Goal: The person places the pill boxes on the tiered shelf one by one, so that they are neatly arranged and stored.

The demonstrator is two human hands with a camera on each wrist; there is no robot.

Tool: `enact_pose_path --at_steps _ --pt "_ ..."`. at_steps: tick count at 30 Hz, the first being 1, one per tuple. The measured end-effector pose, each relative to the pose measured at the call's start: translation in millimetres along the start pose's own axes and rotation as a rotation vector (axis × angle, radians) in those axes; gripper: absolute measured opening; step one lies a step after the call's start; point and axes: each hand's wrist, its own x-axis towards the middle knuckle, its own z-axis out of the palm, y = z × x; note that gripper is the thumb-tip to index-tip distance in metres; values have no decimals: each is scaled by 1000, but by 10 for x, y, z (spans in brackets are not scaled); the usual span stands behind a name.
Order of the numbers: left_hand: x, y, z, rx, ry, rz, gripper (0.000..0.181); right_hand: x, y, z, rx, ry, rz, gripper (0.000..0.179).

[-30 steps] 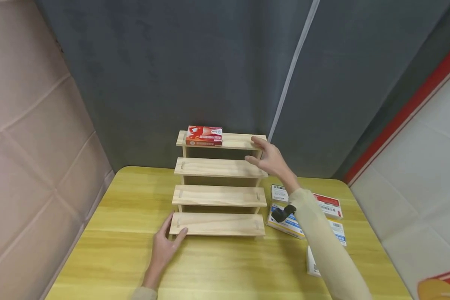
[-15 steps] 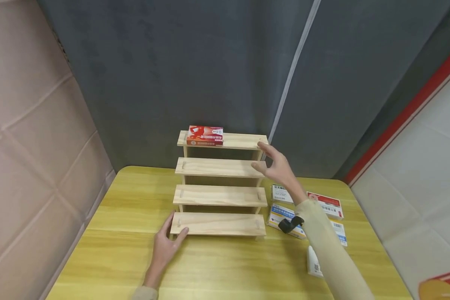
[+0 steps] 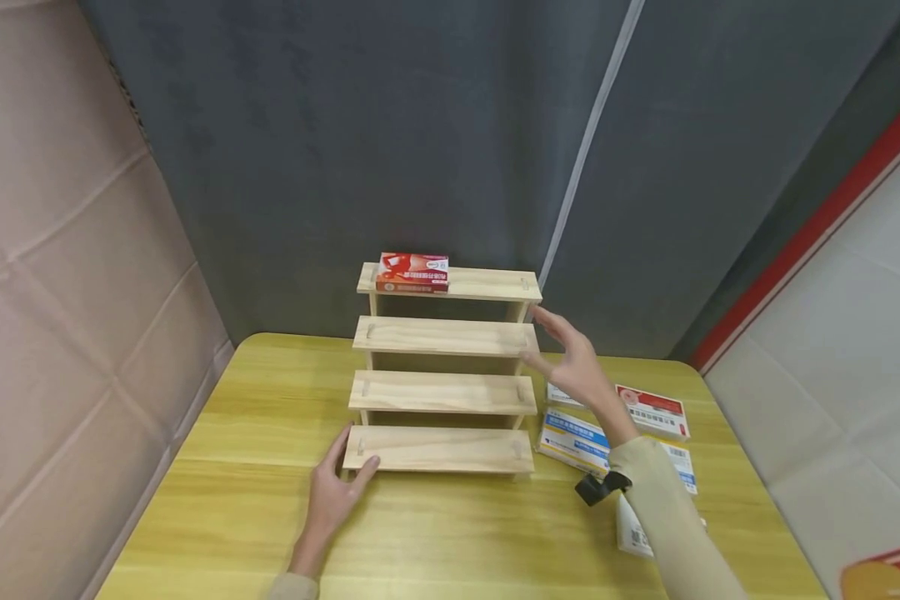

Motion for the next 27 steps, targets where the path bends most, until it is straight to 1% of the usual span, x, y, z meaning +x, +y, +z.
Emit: enact_pose_path --at_steps 4,8,11,14,15,17,21,22,24,27 --pt "1 6 4 14 2 5 77 -136 28 -23 -2 0 10 70" --pt "-3 1 10 18 16 13 77 -283 52 -42 7 6 40 69" --pt "-5 -3 10 12 22 14 77 -394 80 -57 3 15 56 69" --pt "1 -9 9 -2 22 32 77 -506 117 -81 -15 25 55 70" --pt "4 -8 13 -9 26 29 77 -542 130 -89 -24 29 56 71" --pt "-8 111 -8 -19 22 26 76 -615 152 -105 -34 37 63 72" --pt "-39 369 -47 -32 16 0 75 -764 179 -122 -44 56 55 74" --pt "-49 438 -61 -32 13 2 74 -802 180 -126 -44 60 50 74" --pt "-53 458 -63 -34 14 -2 74 -874 189 -133 -53 67 39 74" --pt "-53 463 -58 -39 8 -9 74 -979 209 -150 -62 71 52 77"
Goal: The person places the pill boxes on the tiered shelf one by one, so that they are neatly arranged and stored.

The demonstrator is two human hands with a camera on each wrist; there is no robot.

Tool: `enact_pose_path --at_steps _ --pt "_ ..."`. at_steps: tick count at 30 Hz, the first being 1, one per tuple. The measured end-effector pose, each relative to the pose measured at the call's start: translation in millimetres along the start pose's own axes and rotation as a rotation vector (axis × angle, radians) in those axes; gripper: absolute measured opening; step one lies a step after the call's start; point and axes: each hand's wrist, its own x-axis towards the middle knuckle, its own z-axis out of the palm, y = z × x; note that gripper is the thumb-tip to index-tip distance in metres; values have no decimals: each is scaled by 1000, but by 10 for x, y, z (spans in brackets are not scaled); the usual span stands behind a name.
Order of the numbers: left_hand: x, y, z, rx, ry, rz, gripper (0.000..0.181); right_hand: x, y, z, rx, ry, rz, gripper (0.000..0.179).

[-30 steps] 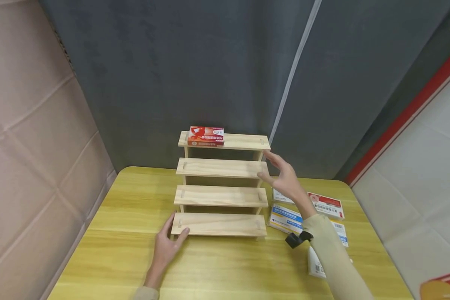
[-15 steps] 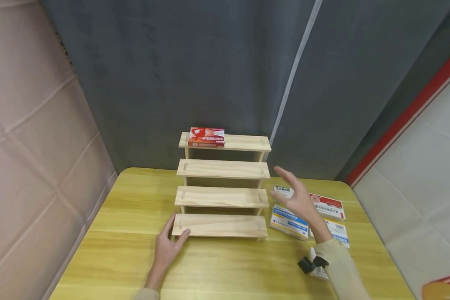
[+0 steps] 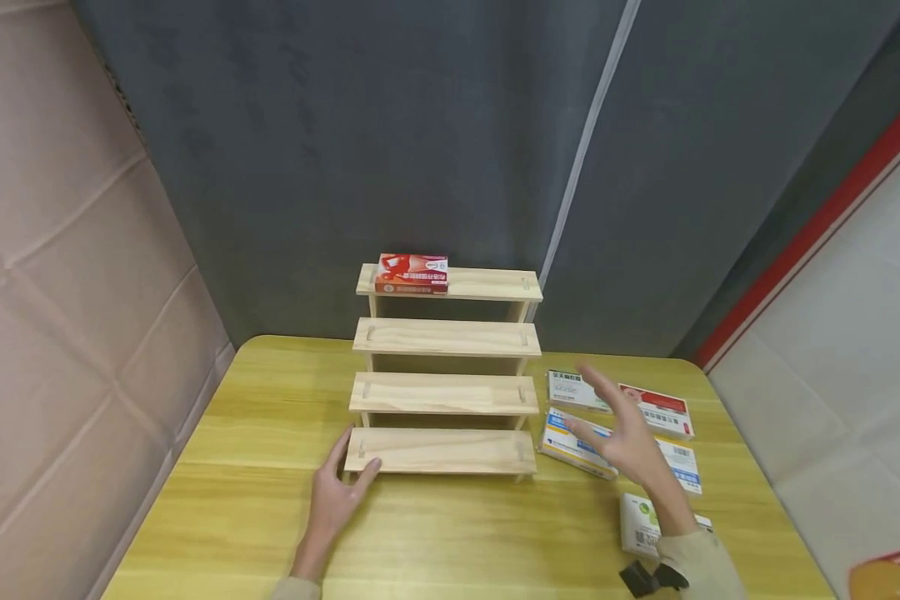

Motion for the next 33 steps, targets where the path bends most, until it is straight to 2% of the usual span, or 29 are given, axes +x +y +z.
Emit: enact_pose_path --at_steps 3,10,14,19,26,29,33 --pt "7 -87 25 -7 -1 -8 75 -96 34 -12 -22 11 17 81" --pt "37 -414 85 16 7 11 77 -323 142 -18 -16 51 25 86" --pt "41 -457 100 20 0 27 78 -460 208 -52 -29 69 74 88" --pt "28 -370 112 12 10 7 78 -613 285 -107 -52 72 132 92" --pt "-9 -34 34 14 14 18 73 -779 423 -169 -22 73 178 93" --pt "-17 17 11 28 8 10 73 -852 478 -178 -6 54 228 94" --pt "-12 14 -1 31 11 4 74 -956 543 -179 -4 36 298 95"
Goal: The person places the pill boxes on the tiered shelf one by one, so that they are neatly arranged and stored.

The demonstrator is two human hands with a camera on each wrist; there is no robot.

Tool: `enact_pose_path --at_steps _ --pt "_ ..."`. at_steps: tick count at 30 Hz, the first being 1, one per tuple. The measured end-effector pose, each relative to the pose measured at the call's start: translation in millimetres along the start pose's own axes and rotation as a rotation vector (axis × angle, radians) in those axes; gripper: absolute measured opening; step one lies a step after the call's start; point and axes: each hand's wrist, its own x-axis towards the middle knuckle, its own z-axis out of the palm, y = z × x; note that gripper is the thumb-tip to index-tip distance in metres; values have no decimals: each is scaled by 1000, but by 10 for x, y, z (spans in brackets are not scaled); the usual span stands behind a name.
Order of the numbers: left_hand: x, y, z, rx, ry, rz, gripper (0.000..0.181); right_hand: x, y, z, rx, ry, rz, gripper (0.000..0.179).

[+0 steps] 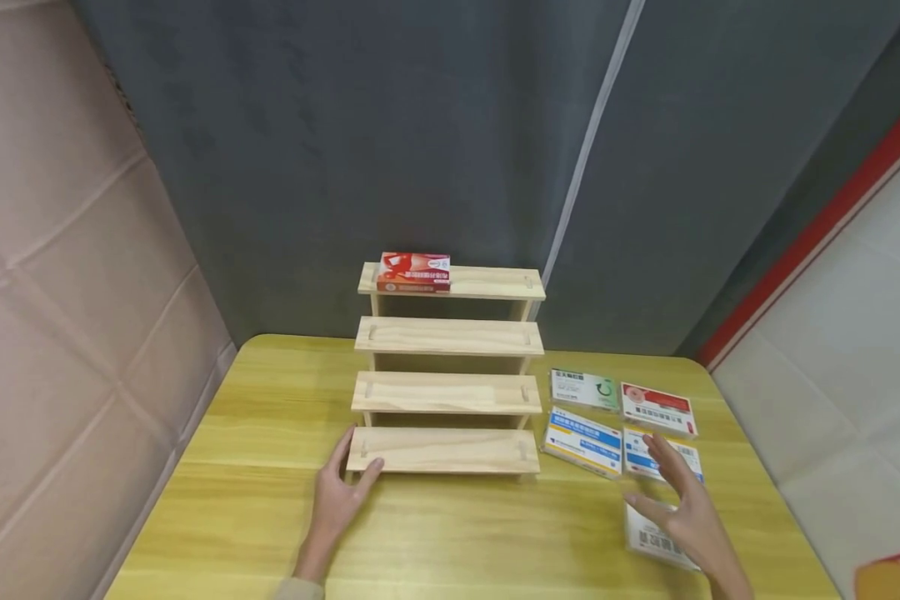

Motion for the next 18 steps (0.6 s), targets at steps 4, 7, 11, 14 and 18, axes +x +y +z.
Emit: enact_pose_path --at_steps 4,7,11,14,18 --pt "10 -28 6 -13 4 3 74 -95 109 -56 -35 -25 93 98" --pt "14 -39 8 -24 -1 -4 75 -159 188 -125 -47 -52 154 103" --pt "20 -45 9 -65 -22 -20 75 -230 286 -209 -20 -77 222 105" --pt "25 -54 12 -88 -31 -25 75 -262 358 -259 -13 -97 272 106" --pt "25 -73 16 -93 -24 -15 75 -267 453 -312 -34 -146 356 111"
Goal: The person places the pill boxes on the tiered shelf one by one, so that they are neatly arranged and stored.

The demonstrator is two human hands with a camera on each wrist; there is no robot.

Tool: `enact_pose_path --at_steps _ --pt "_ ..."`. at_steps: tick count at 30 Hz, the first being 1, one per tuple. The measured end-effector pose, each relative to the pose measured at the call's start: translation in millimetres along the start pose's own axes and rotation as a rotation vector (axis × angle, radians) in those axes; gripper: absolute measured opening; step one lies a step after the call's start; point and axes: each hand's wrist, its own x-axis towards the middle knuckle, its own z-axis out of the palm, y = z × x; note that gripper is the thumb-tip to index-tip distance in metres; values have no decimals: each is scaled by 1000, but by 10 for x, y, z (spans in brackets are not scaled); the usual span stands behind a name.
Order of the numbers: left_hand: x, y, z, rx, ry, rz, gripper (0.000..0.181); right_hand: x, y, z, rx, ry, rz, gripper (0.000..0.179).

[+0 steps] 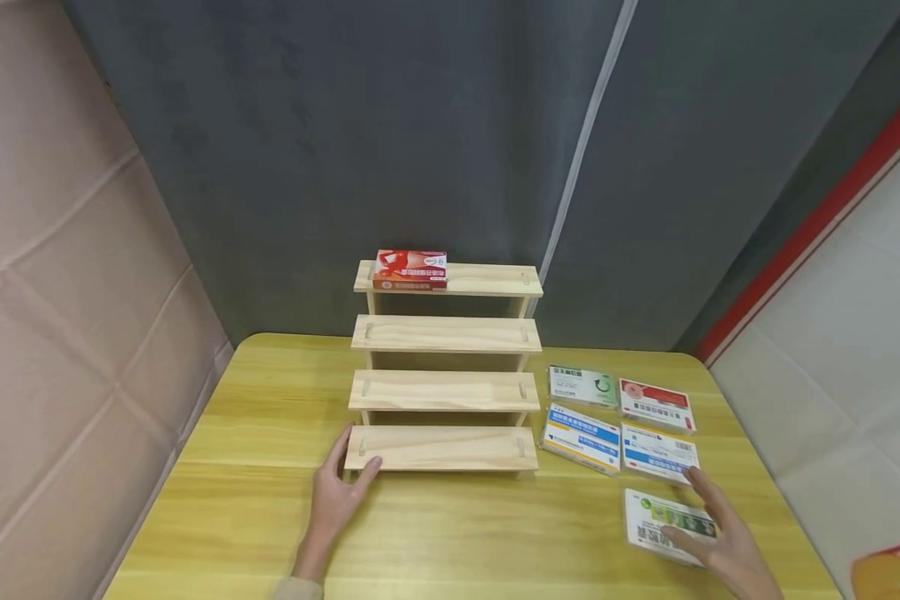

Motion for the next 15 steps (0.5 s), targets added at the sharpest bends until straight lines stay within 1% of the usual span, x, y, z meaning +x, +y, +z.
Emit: enact_pose_path --at_steps 5,9,11,15 --pt "0 -31 6 2 8 6 76 26 91 -41 5 -60 133 116" --pt "5 -50 11 5 8 -4 76 46 159 -34 6 -81 208 118" --pt "4 -43 11 7 8 -2 76 63 208 -17 4 -91 236 120" --pt "2 -30 16 5 11 2 76 79 301 17 9 -83 252 121"
